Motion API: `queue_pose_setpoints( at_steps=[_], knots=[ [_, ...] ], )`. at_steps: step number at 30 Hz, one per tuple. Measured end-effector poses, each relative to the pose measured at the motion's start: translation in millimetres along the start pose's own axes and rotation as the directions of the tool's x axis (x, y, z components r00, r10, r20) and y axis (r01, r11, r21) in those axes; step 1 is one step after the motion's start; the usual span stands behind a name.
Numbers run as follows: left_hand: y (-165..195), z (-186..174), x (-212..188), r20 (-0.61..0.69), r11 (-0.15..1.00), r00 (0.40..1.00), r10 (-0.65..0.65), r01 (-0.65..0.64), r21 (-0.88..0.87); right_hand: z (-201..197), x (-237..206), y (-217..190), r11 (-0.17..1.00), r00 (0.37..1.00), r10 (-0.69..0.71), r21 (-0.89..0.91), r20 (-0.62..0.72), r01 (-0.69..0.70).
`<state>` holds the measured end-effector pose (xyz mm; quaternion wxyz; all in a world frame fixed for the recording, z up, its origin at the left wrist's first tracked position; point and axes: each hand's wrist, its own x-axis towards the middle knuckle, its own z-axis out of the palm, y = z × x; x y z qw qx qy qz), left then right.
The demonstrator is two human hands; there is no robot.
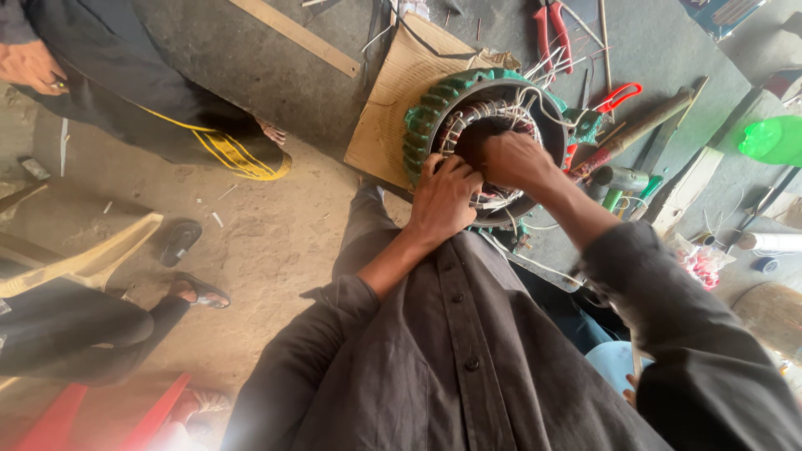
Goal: The person winds white insulated wire into the slots of a motor stator. They use a thin metal rod to push the wire into the slots and a hammer to tap the wire down. The person repeats this process for multiple slots around the stator.
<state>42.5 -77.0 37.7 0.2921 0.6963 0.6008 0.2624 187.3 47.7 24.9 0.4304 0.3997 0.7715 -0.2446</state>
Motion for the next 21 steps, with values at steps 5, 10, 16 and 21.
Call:
queue_pose_setpoints(
  at_steps=[5, 10, 16, 21],
  knots=[
    [-1.5, 4.2, -5.3, 0.050, 0.999, 0.998, -0.039, 0.039, 0.006, -25.3, -45.3, 21.3, 0.977, 0.956, -0.104, 0.207, 0.273, 0.047],
    [-6.3, 11.9, -8.9, -0.028, 1.000, 1.000, -0.006, 0.006, 0.012, -2.4, -36.5, 14.9, 0.330, 0.997, -0.005, 0.941, 0.083, -0.077],
    [-9.9, 18.8, -12.1, 0.107, 0.998, 0.994, -0.035, 0.030, 0.048, 56.7, -39.1, -16.0, -0.273, 0.872, 0.223, 0.830, -0.437, 0.486],
    [-12.6, 9.9, -11.4, 0.178, 0.998, 0.984, -0.027, 0.035, -0.046, 48.2, -39.5, -9.9, 0.160, 0.911, 0.270, 0.947, -0.313, 0.278]
  ],
)
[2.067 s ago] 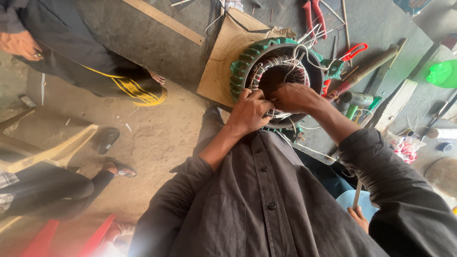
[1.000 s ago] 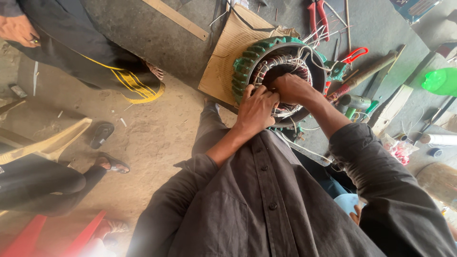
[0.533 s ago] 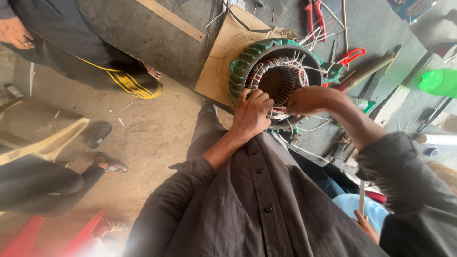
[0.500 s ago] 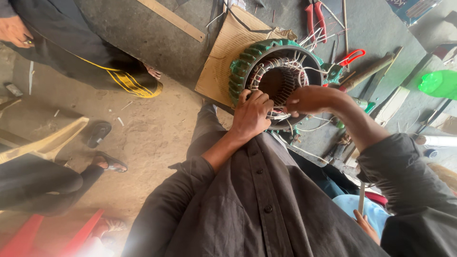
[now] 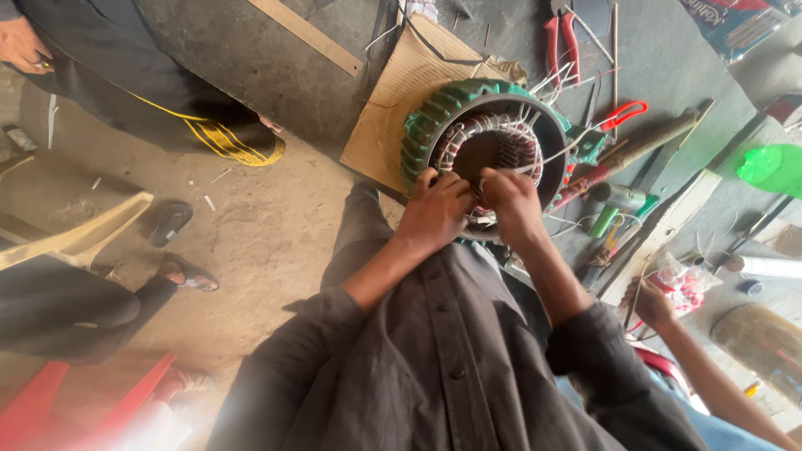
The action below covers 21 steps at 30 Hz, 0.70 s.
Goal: The person winds white insulated wire into the slots of a motor stator. They use a thin metal rod to push the wire into the slots and a hammer to tap the wire down. The person repeats this process for multiple slots around the stator.
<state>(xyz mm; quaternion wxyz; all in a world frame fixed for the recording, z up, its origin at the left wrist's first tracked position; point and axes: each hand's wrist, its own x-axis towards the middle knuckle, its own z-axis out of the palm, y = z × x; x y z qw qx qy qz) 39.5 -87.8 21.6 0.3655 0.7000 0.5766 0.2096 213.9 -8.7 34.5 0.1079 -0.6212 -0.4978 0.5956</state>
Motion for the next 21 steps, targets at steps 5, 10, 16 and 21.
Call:
queue_pose_setpoints(
  at_steps=[5, 10, 16, 21],
  knots=[
    [18.3, -19.4, 17.1, -0.260, 0.977, 0.951, -0.164, 0.193, 0.089, 23.3, 62.7, 11.0, 0.989, 0.992, -0.086, 0.113, -0.096, 0.097],
    [31.6, -15.3, 47.6, -0.180, 0.747, 0.894, -0.412, 0.444, 0.495, 33.7, 65.8, 33.4, 0.931, 0.956, -0.272, 0.222, -0.105, 0.289],
    [20.8, 15.1, 70.6, -0.357, 0.761, 0.866, -0.350, 0.485, 0.431, 30.6, 49.2, 22.9, 0.889, 0.914, -0.393, 0.215, -0.098, 0.405],
    [2.5, 31.6, 63.9, -0.308, 0.707, 0.874, -0.375, 0.485, 0.514, 30.2, 50.3, 20.3, 0.866, 0.876, -0.473, 0.133, -0.094, 0.482]
  ],
)
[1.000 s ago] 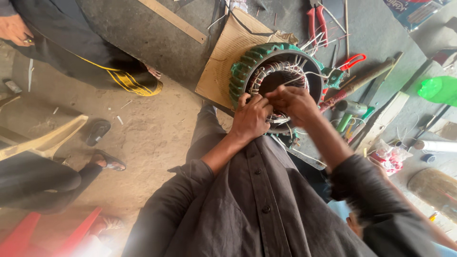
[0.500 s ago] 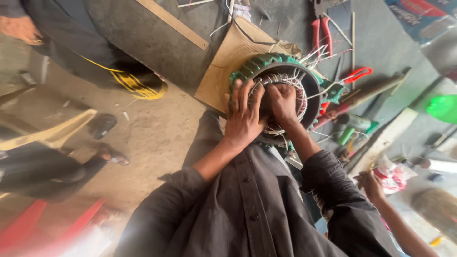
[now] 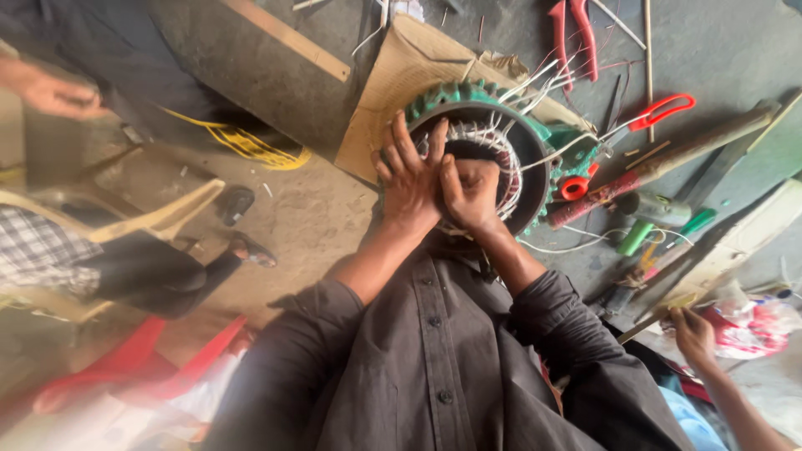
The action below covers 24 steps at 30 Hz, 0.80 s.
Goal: The person winds white insulated wire into the slots of a motor stator. They use a thin metal rod to push the wire into the slots and a hammer to tap the wire down. The person repeats this process for multiple slots around the stator.
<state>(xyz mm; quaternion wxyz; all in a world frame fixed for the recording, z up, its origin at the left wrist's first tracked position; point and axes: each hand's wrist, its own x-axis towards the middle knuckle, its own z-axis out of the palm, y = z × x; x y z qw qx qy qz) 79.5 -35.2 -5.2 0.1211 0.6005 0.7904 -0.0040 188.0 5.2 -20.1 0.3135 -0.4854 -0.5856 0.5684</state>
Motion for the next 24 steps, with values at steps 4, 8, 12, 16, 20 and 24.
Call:
queue_pose_setpoints(
  at_steps=[4, 8, 12, 16, 20, 24],
  knots=[
    [4.0, 7.2, 6.9, -0.035, 0.998, 0.998, -0.059, 0.060, 0.025, 2.4, 9.9, -1.5, 0.997, 0.996, 0.063, -0.050, -0.058, -0.066],
    [4.2, -8.0, 12.8, -0.097, 1.000, 0.995, -0.012, 0.015, 0.024, -1.0, 5.4, -29.1, 0.997, 0.995, 0.075, 0.016, -0.058, -0.074],
    [2.0, -35.2, -17.0, -0.227, 0.981, 0.961, 0.156, -0.177, -0.077, -24.4, -28.0, -79.4, 0.924, 0.984, -0.174, -0.351, -0.027, 0.154],
    [12.8, -48.0, -35.6, -0.230, 0.900, 0.937, 0.263, -0.324, -0.291, -69.7, -64.3, -115.0, 0.899, 0.974, -0.222, -0.379, 0.038, 0.219],
    [28.3, -47.1, -17.6, 0.038, 0.578, 0.949, 0.311, -0.157, -0.801, -145.0, -93.4, -91.3, 0.842, 0.951, -0.289, -0.502, -0.111, 0.197],
    [20.4, -45.7, 17.3, 0.192, 0.785, 0.899, 0.394, -0.221, -0.578, -219.9, -104.0, -1.4, 0.771, 0.741, -0.213, -0.576, -0.637, -0.273]
  ],
)
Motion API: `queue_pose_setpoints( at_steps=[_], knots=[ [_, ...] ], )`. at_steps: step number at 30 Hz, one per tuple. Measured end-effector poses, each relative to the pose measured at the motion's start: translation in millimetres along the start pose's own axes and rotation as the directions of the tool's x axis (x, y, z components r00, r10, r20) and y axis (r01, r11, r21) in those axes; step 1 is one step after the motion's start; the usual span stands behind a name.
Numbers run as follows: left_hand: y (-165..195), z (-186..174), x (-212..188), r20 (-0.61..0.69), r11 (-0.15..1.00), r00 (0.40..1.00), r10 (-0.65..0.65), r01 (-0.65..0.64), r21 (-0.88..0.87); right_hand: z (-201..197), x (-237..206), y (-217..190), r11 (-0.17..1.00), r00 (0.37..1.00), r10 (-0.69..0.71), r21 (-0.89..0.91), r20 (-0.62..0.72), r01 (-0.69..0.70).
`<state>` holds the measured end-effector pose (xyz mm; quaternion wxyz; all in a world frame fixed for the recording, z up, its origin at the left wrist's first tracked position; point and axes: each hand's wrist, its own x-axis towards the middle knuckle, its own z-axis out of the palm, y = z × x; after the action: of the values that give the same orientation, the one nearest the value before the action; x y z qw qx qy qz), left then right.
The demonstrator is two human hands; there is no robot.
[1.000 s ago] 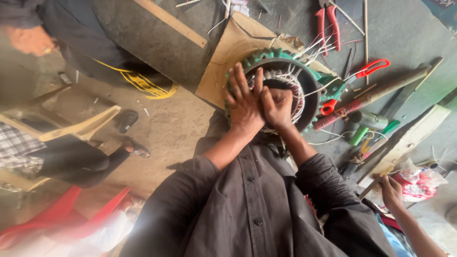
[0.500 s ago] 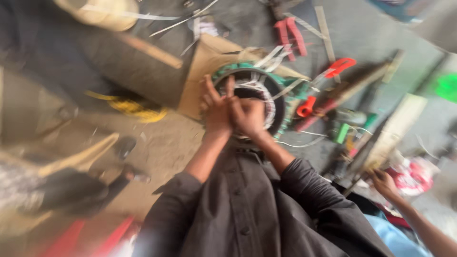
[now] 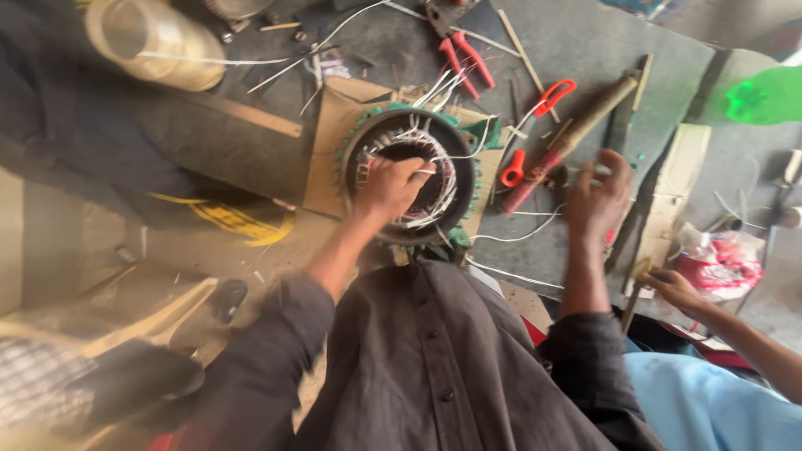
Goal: The person winds white insulated wire into the slots of a motor stator. They use a thin metal rod to push the wire into the slots and a hammer to tap the wire down. The person repeats this process for multiple slots around the stator.
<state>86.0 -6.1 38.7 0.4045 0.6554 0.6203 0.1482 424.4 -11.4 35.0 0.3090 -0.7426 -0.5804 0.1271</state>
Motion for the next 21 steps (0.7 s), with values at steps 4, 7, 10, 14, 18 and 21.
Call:
queue_pose_setpoints(
  at_steps=[4, 7, 10, 14, 18, 21],
  knots=[
    [-26.2, -18.8, 9.5, 0.437, 0.459, 0.856, 0.276, -0.517, 0.722, 23.2, -10.9, 71.2, 0.914, 0.922, 0.308, -0.343, 0.233, -0.219],
    [-39.2, -32.3, 17.7, 0.544, 0.455, 0.792, 0.276, -0.606, 0.652, 31.1, -17.7, 75.4, 0.904, 0.938, 0.309, -0.354, 0.155, -0.240],
    [-46.7, -47.6, 33.6, 0.512, 0.482, 0.634, 0.579, -0.773, 0.412, 32.3, -22.1, 70.8, 0.860, 0.890, 0.413, -0.402, 0.191, -0.313],
    [-51.6, -48.9, 57.1, 0.552, 0.213, 0.390, 0.737, -0.909, 0.359, 30.0, -23.3, 70.4, 0.896, 0.930, 0.316, -0.381, 0.190, -0.227],
    [-63.4, -36.5, 64.3, 0.456, 0.260, 0.345, 0.821, -0.935, 0.240, 16.3, -31.4, 60.3, 0.884, 0.916, 0.334, -0.410, 0.221, -0.223],
    [-69.5, -27.1, 61.7, 0.456, 0.203, 0.377, 0.806, -0.900, 0.385, -2.8, -78.1, 11.4, 0.959, 0.942, 0.194, -0.257, 0.274, -0.123]
  ],
)
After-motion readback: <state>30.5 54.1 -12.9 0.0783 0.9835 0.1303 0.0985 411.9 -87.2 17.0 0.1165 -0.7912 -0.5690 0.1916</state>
